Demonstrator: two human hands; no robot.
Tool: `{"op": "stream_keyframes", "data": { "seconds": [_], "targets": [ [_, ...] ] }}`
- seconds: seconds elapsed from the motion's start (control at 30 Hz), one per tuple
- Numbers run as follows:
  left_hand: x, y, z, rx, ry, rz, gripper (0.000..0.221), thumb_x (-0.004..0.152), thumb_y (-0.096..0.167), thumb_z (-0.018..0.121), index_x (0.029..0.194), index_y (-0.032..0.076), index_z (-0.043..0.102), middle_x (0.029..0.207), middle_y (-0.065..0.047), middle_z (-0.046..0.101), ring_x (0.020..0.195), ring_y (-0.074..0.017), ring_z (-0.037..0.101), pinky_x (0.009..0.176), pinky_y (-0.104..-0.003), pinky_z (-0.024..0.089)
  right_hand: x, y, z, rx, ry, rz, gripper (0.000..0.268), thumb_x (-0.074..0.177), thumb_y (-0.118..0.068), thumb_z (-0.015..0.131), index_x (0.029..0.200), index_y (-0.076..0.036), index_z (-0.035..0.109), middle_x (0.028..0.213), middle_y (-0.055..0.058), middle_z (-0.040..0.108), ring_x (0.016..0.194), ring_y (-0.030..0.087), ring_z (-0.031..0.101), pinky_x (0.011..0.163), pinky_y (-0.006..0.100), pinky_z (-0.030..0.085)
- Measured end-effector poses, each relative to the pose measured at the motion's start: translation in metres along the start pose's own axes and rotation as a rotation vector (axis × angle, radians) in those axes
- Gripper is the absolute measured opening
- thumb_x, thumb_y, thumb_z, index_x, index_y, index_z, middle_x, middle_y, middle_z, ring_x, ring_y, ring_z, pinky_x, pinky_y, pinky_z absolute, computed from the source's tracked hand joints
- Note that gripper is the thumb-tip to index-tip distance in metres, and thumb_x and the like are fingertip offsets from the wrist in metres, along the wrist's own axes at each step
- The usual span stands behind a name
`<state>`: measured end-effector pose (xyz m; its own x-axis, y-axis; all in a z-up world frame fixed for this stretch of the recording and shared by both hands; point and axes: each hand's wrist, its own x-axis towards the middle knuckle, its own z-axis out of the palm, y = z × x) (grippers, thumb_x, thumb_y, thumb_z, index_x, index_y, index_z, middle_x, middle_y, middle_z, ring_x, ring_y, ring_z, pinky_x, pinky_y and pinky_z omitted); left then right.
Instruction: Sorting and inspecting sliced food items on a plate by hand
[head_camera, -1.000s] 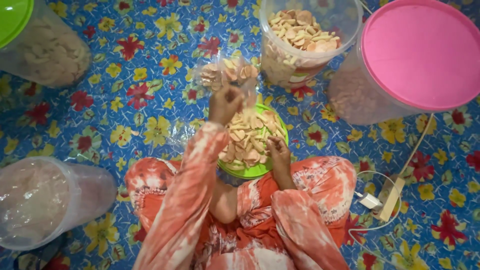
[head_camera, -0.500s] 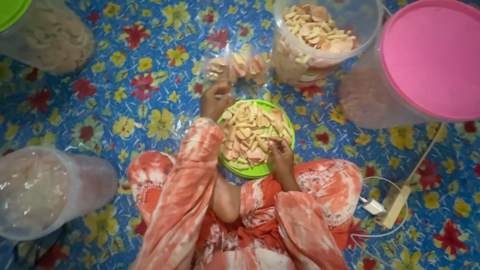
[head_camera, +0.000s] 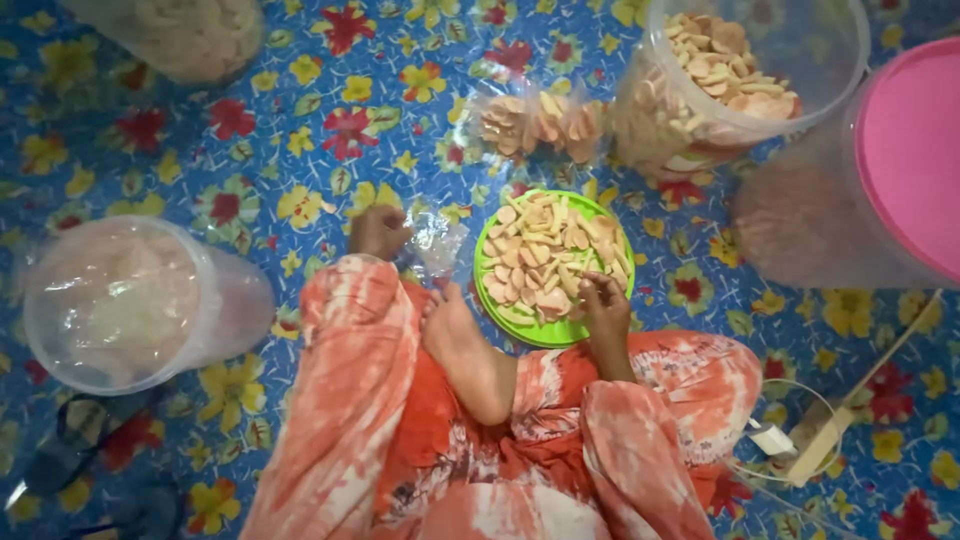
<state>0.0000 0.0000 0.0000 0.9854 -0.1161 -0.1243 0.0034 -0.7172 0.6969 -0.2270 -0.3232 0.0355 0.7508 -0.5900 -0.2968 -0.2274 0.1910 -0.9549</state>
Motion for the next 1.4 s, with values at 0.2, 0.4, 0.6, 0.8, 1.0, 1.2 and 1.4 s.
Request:
{"op": "stream_keyframes", "data": {
  "seconds": [0.2,0.4,0.6,0.8,1.0,1.2,1.4],
  "targets": [
    [-0.02,0.05,0.002,0.315,-0.204,0.275,0.052,0.06,0.015,0.08,0.109,0.02,0.063,0.106,-0.007,0.052,0.097,-0.0365,0.054,0.077,-0.052,0.052,0.003,0.011,-0.001,-0.024,-0.033,-0.094,0.02,0.085,-0.016,0.063,0.104,-0.007,0.061,0.071,0.007,0.056,0.055,0.011,0.056,0.043,0.023,0.053],
    [-0.016,0.065,-0.009,0.448,-0.375,0.433,0.082,0.059,0.009,0.081,0.13,0.021,0.044,0.131,-0.009,0.039,0.12,-0.04,0.035,0.09,-0.066,0.035,-0.016,-0.018,0.01,-0.086,-0.011,-0.095,0.019,0.085,-0.018,0.063,0.102,-0.009,0.062,0.072,0.005,0.057,0.059,0.009,0.054,0.047,0.02,0.05],
    [-0.007,0.051,0.003,0.437,-0.295,0.476,0.081,0.047,0.018,0.088,0.119,0.02,0.049,0.104,-0.006,0.047,0.108,-0.0335,0.039,0.094,-0.077,0.018,-0.011,-0.01,0.008,-0.084,-0.04,-0.093,0.019,0.085,-0.018,0.063,0.103,-0.009,0.062,0.076,0.005,0.057,0.064,0.009,0.053,0.051,0.019,0.049],
    [0.009,0.024,0.016,0.406,-0.209,0.372,0.052,0.066,0.016,0.076,0.113,0.025,0.053,0.101,0.0,0.052,0.108,-0.0266,0.046,0.098,-0.072,0.021,-0.008,-0.007,0.007,-0.074,-0.04,-0.066,0.021,0.085,-0.017,0.064,0.104,-0.008,0.063,0.08,0.006,0.06,0.068,0.012,0.056,0.051,0.022,0.052],
    [0.004,0.047,-0.004,0.031,0.054,0.391,0.014,0.072,0.015,0.071,0.083,0.02,0.065,0.072,0.0,0.059,0.07,-0.0207,0.061,0.073,-0.04,0.05,-0.006,-0.004,0.007,-0.057,-0.059,-0.071,0.02,0.085,-0.017,0.064,0.104,-0.01,0.063,0.079,0.004,0.059,0.067,0.009,0.055,0.052,0.02,0.051],
    [-0.036,0.115,-0.019,-0.297,0.113,0.349,0.015,0.071,0.021,0.08,0.077,0.019,0.067,0.065,-0.001,0.064,0.062,-0.0195,0.064,0.063,-0.032,0.051,0.001,0.005,0.005,-0.043,-0.065,-0.077,0.019,0.085,-0.017,0.064,0.103,-0.009,0.064,0.078,0.003,0.059,0.066,0.008,0.054,0.054,0.02,0.05],
    [-0.071,0.159,-0.009,-0.583,-0.307,0.372,0.006,0.074,0.009,0.075,0.078,0.007,0.069,0.063,-0.009,0.063,0.048,-0.0168,0.063,0.055,-0.028,0.053,-0.021,-0.034,0.016,-0.054,-0.144,-0.063,0.023,0.087,-0.019,0.061,0.108,-0.009,0.064,0.086,0.005,0.062,0.075,0.011,0.057,0.062,0.023,0.052]
  ]
}}
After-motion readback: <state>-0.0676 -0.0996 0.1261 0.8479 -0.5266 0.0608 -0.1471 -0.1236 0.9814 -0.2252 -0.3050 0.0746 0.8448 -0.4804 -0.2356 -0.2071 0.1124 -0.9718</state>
